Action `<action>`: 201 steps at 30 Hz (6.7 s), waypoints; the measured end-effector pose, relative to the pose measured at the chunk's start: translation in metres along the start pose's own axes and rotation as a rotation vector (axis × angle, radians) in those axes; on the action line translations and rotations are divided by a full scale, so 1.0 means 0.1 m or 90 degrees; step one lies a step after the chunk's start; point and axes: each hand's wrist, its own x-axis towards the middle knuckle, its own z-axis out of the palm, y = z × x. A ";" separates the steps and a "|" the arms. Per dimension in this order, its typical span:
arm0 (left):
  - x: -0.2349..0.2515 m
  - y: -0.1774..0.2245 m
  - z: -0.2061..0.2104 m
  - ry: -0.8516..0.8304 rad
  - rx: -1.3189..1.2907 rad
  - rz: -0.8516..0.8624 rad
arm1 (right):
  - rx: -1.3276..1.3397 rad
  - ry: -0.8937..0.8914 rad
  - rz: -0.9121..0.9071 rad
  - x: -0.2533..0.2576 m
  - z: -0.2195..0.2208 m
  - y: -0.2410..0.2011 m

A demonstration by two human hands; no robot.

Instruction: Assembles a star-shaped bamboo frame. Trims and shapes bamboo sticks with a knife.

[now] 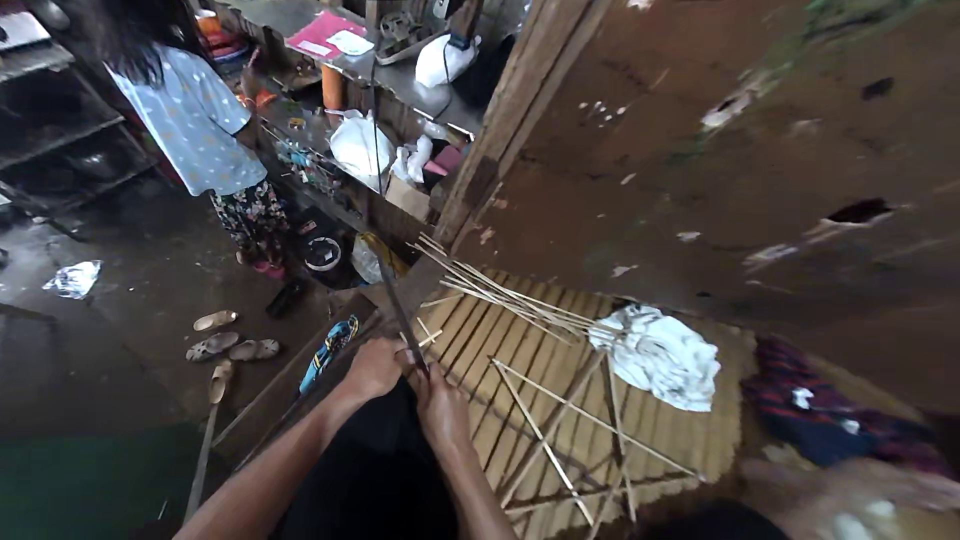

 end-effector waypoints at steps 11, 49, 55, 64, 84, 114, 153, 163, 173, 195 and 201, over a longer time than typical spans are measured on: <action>-0.04 0.02 0.18 -0.011 -0.043 0.032 | 0.049 0.163 -0.042 -0.23 0.12 0.21; 0.71 -1.19 -0.09 0.193 0.042 0.102 | -0.116 -0.260 0.165 0.97 0.61 0.09; 0.71 -1.22 -0.08 0.185 0.025 0.089 | -0.116 -0.252 0.149 0.95 0.62 0.12; 0.58 -1.12 -0.11 0.225 -0.036 0.093 | -0.112 -0.148 0.098 0.87 0.53 0.12; 0.60 -1.19 -0.09 0.181 -0.044 0.062 | -0.135 -0.290 0.109 0.98 0.54 0.12; 0.17 0.01 -0.27 0.002 -0.233 0.047 | -0.010 0.029 0.016 0.24 -0.18 -0.05; -0.57 0.31 0.48 -0.010 -0.246 0.225 | 0.635 0.150 0.128 -0.66 -0.69 0.50; -0.51 0.27 0.77 0.115 -0.330 0.304 | 0.853 0.133 0.193 -0.68 -0.58 0.36; -0.53 0.17 0.99 0.161 -0.309 0.340 | 0.874 0.162 0.209 -0.62 -0.58 0.30; 0.96 0.24 -0.22 -0.126 0.674 0.001 | -0.173 -0.288 0.216 -0.56 -0.54 0.57; 1.08 0.36 -0.14 -0.172 0.722 -0.033 | -0.202 -0.320 0.203 -0.41 -0.53 0.46</action>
